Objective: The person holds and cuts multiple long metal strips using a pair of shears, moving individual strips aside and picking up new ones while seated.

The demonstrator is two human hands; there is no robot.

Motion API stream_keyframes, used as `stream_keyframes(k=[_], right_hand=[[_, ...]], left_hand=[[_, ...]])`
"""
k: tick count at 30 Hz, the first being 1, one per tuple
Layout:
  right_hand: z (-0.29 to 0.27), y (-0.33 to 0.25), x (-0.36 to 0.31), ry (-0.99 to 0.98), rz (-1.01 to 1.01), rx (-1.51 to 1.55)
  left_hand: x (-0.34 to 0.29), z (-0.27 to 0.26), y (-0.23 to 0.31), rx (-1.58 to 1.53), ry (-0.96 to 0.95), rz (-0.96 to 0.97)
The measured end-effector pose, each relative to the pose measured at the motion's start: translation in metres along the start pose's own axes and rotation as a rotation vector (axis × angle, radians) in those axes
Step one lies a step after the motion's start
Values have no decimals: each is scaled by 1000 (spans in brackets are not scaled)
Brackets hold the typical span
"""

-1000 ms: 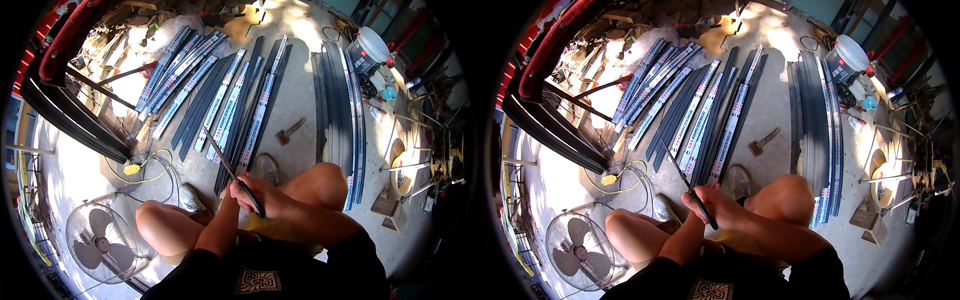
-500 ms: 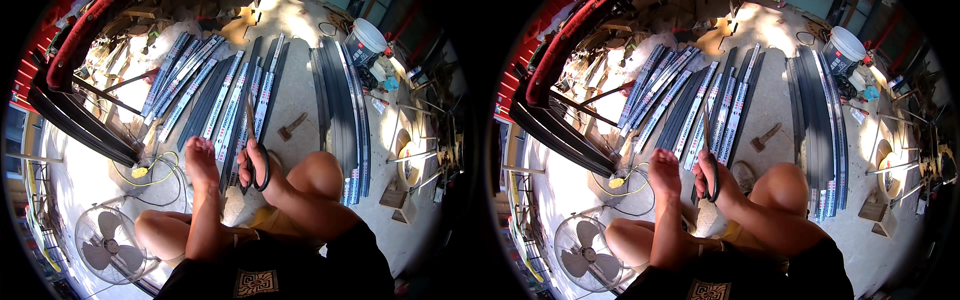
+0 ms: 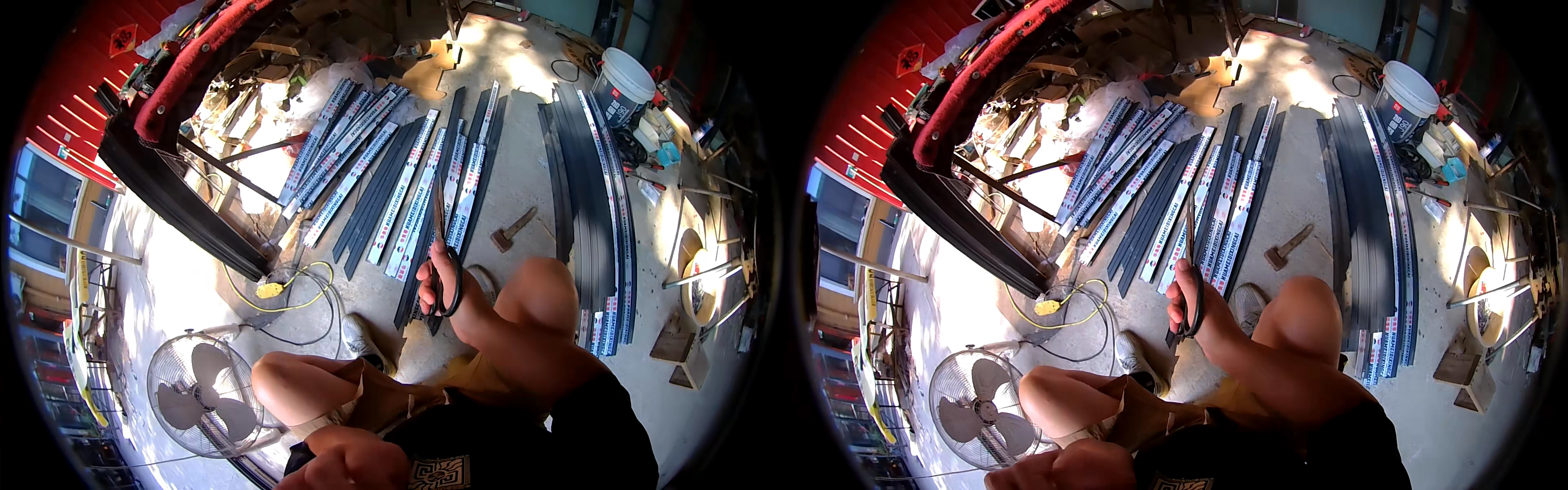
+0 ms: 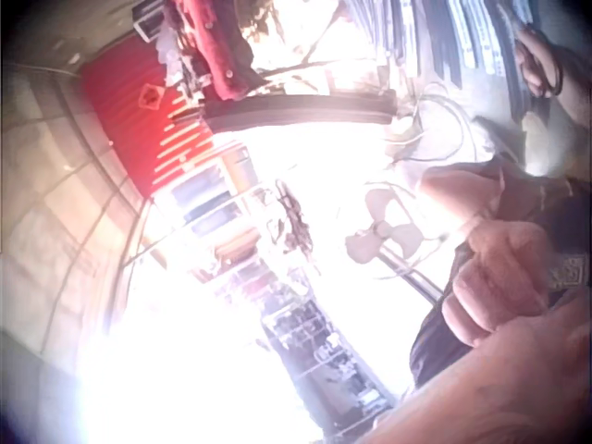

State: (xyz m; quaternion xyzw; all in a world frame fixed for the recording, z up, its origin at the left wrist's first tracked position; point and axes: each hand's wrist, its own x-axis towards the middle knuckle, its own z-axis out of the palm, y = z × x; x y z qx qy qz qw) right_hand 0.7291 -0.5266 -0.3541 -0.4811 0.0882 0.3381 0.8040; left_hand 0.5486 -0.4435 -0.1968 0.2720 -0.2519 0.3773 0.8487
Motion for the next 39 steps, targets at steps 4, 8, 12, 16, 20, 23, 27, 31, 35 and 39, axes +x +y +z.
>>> stream_keyframes(k=[4, 8, 12, 16, 20, 23, 27, 31, 35, 39], right_hand=[[-8, 2, 0, -26, -23, 35], [-4, -2, 0, -2, -57, 49], [-9, -2, 1, -40, -26, 18], [-2, -8, -9, 41, -65, 2], [1, 2, 0, -40, -12, -42], [-4, 7, 5, 12, 5, -37], [-3, 1, 4, 79, -59, -25], [-5, -3, 4, 39, -61, 11], [-4, 3, 3, 55, -19, 24], [-3, 3, 1, 45, -25, -14]], left_hand=[[24, -6, -17, 71, -414, -100], [23, 22, -15, 52, -139, -79], [17, 23, -15, 86, -95, -61], [-1, -2, -3, 229, -163, -53], [31, -9, -25, 146, -262, -265], [62, -29, -49, 261, -517, -262], [79, 7, -50, 316, -363, -426], [82, 9, -56, 279, -430, -451], [76, 5, -61, 276, -449, -453], [77, -1, -64, 291, -487, -430]])
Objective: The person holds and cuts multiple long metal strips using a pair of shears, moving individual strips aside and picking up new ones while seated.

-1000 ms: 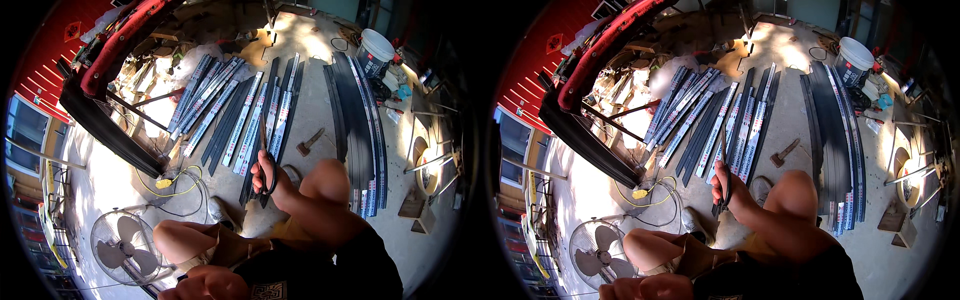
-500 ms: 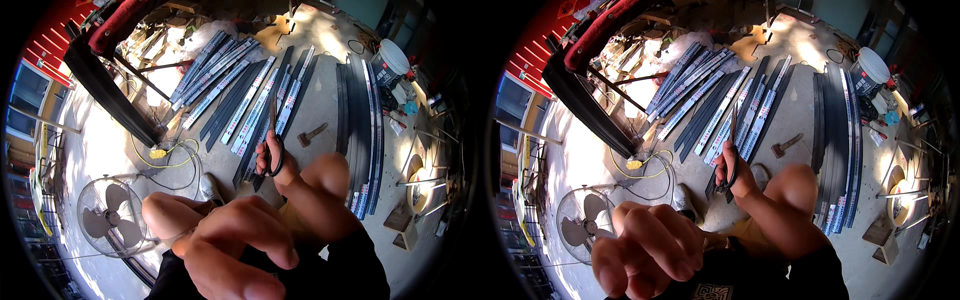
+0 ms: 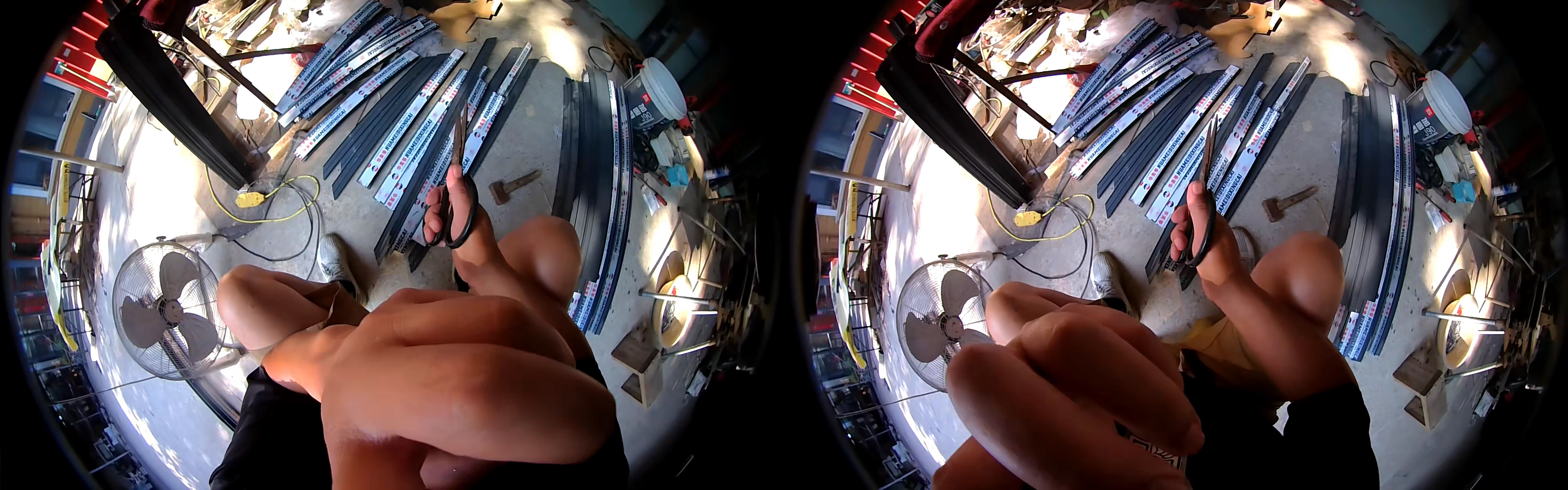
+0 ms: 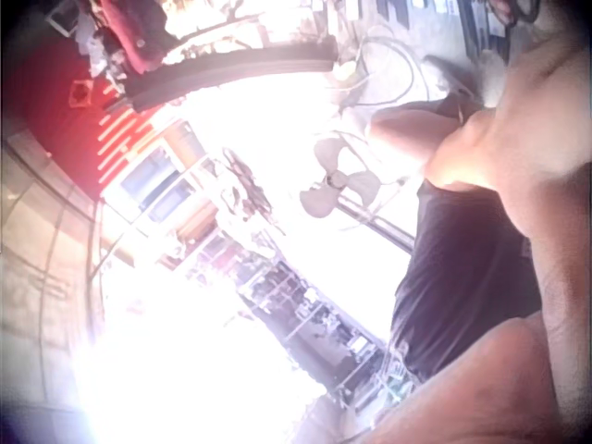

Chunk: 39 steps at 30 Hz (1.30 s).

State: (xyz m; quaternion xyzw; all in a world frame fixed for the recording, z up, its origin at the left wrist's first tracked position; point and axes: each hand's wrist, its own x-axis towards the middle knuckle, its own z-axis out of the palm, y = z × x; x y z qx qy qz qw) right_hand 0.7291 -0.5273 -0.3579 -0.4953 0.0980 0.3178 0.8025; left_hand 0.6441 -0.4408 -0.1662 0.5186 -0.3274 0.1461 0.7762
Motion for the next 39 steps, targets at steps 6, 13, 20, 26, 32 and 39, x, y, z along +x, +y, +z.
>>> stream_keyframes(k=[6, 13, 20, 26, 32, 39], right_hand=[[-1, -1, -2, -44, -13, 46], [5, -3, -8, 84, -73, -3], [-12, -41, -15, 72, -91, 234], [-51, -92, -20, -101, -167, 493], [-103, -117, -4, -76, -351, 521], [-116, -120, 10, 50, -276, 562]], left_hand=[[-2, -9, -7, 163, -75, 128], [-26, -78, -44, 434, 444, 164], [-110, -217, -175, 675, 735, -660], [-239, -252, -276, 1150, 331, -1072], [-290, -249, -316, 1181, 56, -1287], [-324, -247, -347, 1156, -9, -1429]])
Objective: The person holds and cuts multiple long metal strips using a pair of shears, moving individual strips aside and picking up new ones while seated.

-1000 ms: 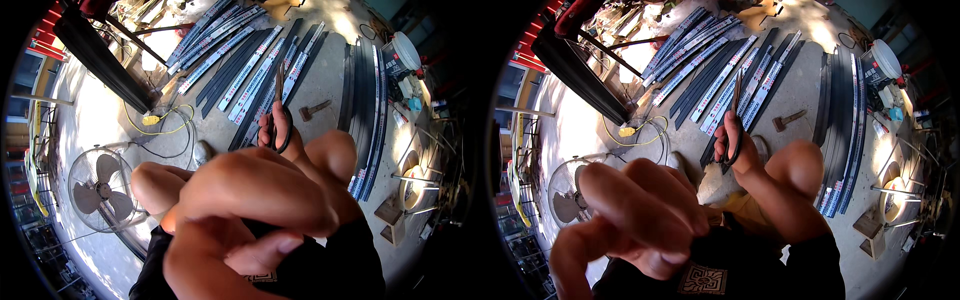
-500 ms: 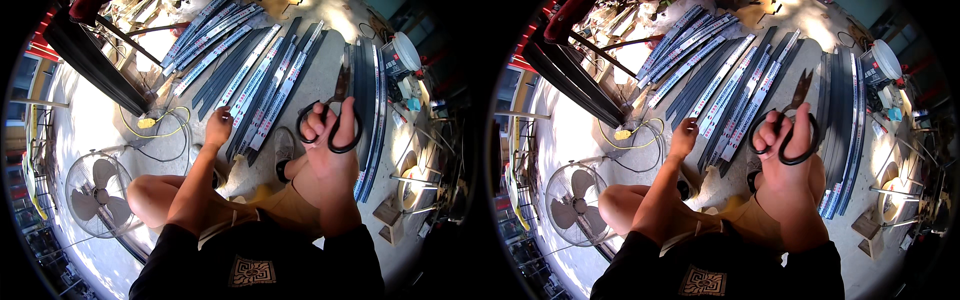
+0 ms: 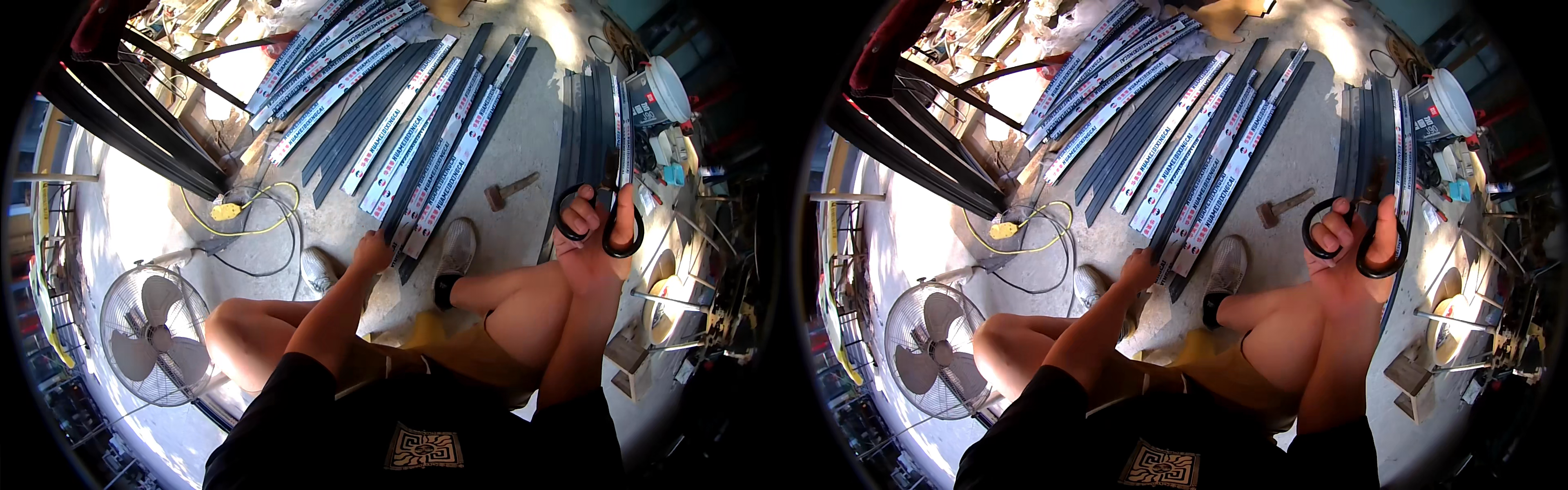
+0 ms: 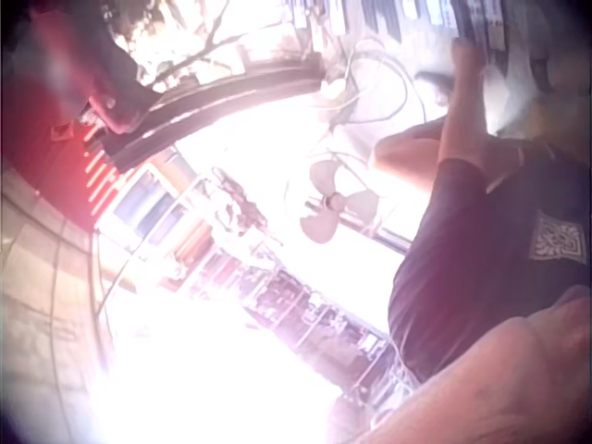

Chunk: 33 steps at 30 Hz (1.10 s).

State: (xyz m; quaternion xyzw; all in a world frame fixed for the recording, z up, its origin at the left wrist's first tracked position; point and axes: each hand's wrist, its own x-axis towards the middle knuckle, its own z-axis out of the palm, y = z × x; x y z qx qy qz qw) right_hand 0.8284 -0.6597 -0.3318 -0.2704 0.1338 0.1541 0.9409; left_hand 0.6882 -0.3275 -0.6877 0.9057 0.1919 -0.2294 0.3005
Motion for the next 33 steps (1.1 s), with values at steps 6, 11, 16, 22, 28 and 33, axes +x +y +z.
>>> stream_keyframes(k=[6, 11, 16, 22, 28, 33], right_hand=[[11, 15, 14, -20, 115, -84], [23, 24, 20, 52, 144, -86], [20, 29, 26, 67, 128, -110], [25, 30, 26, 38, 171, -126], [25, 35, 34, 142, 146, -177], [29, 41, 44, 190, 140, -220]], left_hand=[[-14, 28, -7, 40, 111, 133], [-16, 38, 11, -19, 143, 176], [-24, 46, 28, -91, -99, 215], [-27, 47, 30, -149, -16, 273], [22, 19, -12, -255, 38, 76], [77, -41, -53, -136, 117, -90]])
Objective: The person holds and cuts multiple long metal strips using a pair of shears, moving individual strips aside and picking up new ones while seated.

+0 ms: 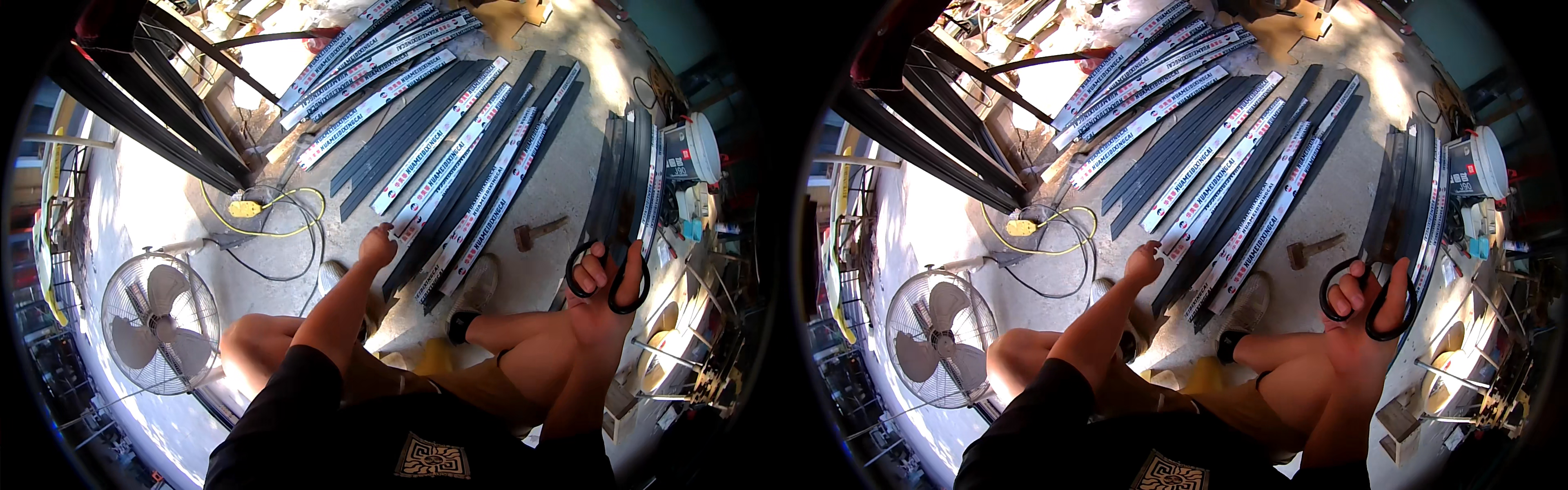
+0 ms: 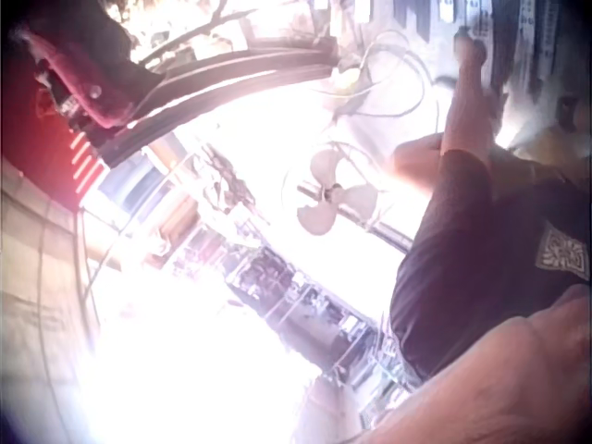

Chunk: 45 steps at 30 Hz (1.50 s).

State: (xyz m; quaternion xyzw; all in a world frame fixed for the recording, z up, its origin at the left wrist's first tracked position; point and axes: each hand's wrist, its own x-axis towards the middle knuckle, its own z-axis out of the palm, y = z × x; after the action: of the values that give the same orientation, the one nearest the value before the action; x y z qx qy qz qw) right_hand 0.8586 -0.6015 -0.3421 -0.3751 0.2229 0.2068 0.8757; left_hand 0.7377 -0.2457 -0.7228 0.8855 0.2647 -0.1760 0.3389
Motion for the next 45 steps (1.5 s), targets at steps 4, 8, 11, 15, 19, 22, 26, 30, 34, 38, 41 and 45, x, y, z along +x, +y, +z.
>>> stream_keyframes(k=[4, 8, 11, 15, 19, 22, 26, 30, 34, 38, 41, 45], right_hand=[[1, 2, 13, 69, -4, -46], [12, 1, 22, 129, 15, -124], [10, 3, 32, 213, -6, -177], [22, 8, 42, 308, -12, -249], [26, 14, 51, 356, -35, -295], [29, 16, 58, 354, -15, -303], [49, 25, 63, 382, -52, -263], [47, 27, 62, 321, -36, -286], [46, 24, 60, 355, 23, -349], [39, 26, 57, 321, 11, -375], [42, 25, 55, 275, 43, -392], [37, 25, 51, 218, 72, -381]], left_hand=[[42, -51, -18, 99, 21, -111], [79, -93, -36, 156, 43, -132], [101, -129, -37, 157, 67, -188], [134, -159, -62, 223, 270, -177], [156, -190, -57, 197, 269, -244], [182, -198, -79, 187, 292, -194], [198, -206, -104, 228, 197, -145], [195, -193, -109, 408, 190, -172], [179, -163, -97, 406, 238, -112], [156, -166, -64, 373, 285, -79], [149, -165, -74, 419, 324, 25], [128, -179, -54, 354, 461, 107]])
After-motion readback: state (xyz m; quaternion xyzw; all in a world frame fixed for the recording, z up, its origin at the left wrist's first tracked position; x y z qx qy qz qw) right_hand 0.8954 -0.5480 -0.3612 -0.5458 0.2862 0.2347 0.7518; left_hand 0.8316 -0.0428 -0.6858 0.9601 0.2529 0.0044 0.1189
